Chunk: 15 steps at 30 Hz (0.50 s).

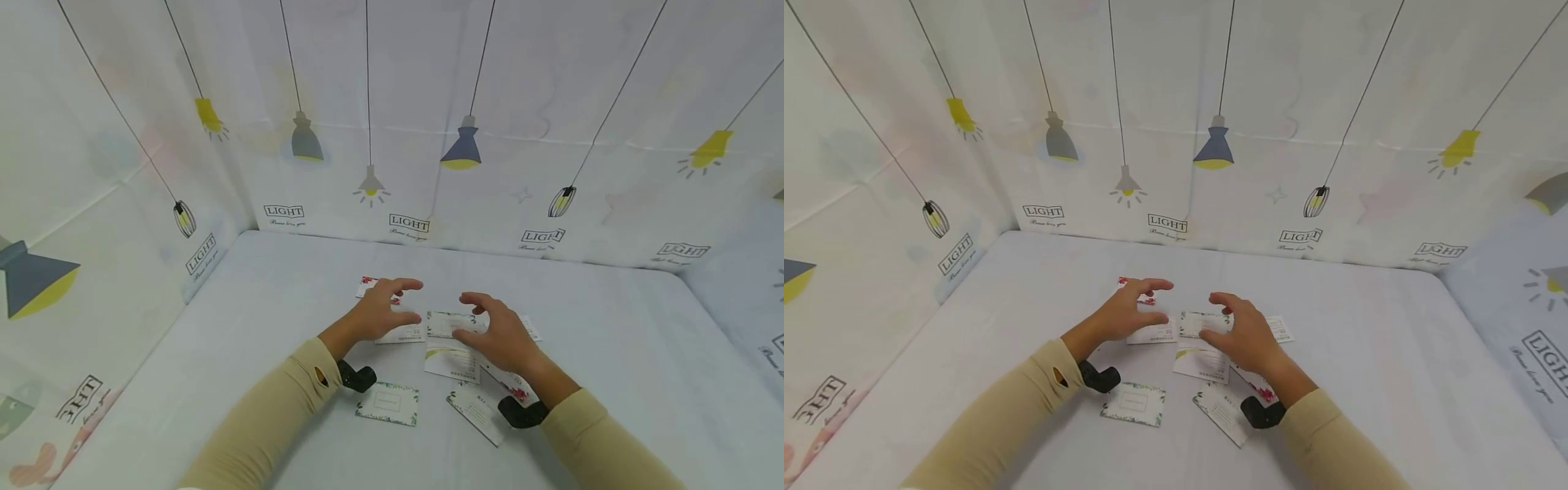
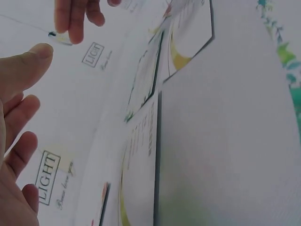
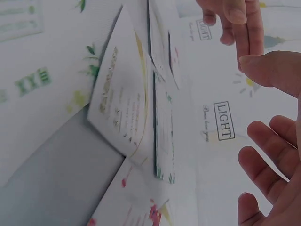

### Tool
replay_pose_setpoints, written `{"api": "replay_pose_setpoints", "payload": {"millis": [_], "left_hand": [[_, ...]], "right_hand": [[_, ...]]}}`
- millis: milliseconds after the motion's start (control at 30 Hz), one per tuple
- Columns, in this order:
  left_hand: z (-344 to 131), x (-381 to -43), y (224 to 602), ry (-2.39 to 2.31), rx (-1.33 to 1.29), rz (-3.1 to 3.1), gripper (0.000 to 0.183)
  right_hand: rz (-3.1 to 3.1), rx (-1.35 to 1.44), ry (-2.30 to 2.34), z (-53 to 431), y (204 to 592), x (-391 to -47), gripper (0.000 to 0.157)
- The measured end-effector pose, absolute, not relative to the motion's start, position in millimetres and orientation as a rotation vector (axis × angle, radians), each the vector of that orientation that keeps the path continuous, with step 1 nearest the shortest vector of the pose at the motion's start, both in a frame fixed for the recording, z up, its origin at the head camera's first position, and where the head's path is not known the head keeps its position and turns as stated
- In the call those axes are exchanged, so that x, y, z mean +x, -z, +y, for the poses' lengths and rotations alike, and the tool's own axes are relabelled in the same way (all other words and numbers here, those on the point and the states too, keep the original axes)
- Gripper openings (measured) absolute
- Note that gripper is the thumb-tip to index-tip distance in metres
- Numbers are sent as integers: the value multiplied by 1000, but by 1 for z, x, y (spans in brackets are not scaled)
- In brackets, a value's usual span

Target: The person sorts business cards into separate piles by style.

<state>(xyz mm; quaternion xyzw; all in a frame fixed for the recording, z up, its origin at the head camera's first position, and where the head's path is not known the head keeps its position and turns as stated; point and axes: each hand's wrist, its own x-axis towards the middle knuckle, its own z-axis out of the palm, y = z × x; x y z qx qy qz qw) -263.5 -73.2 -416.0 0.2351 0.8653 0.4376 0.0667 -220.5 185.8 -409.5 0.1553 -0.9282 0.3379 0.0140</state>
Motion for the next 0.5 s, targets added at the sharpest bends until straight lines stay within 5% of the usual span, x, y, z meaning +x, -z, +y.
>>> {"api": "replay_pose_setpoints", "payload": {"millis": [500], "left_hand": [[-19, -249, 432, -1114, 851, 2497, 60]], "right_hand": [[-2977, 184, -950, 249, 429, -154, 69]]}}
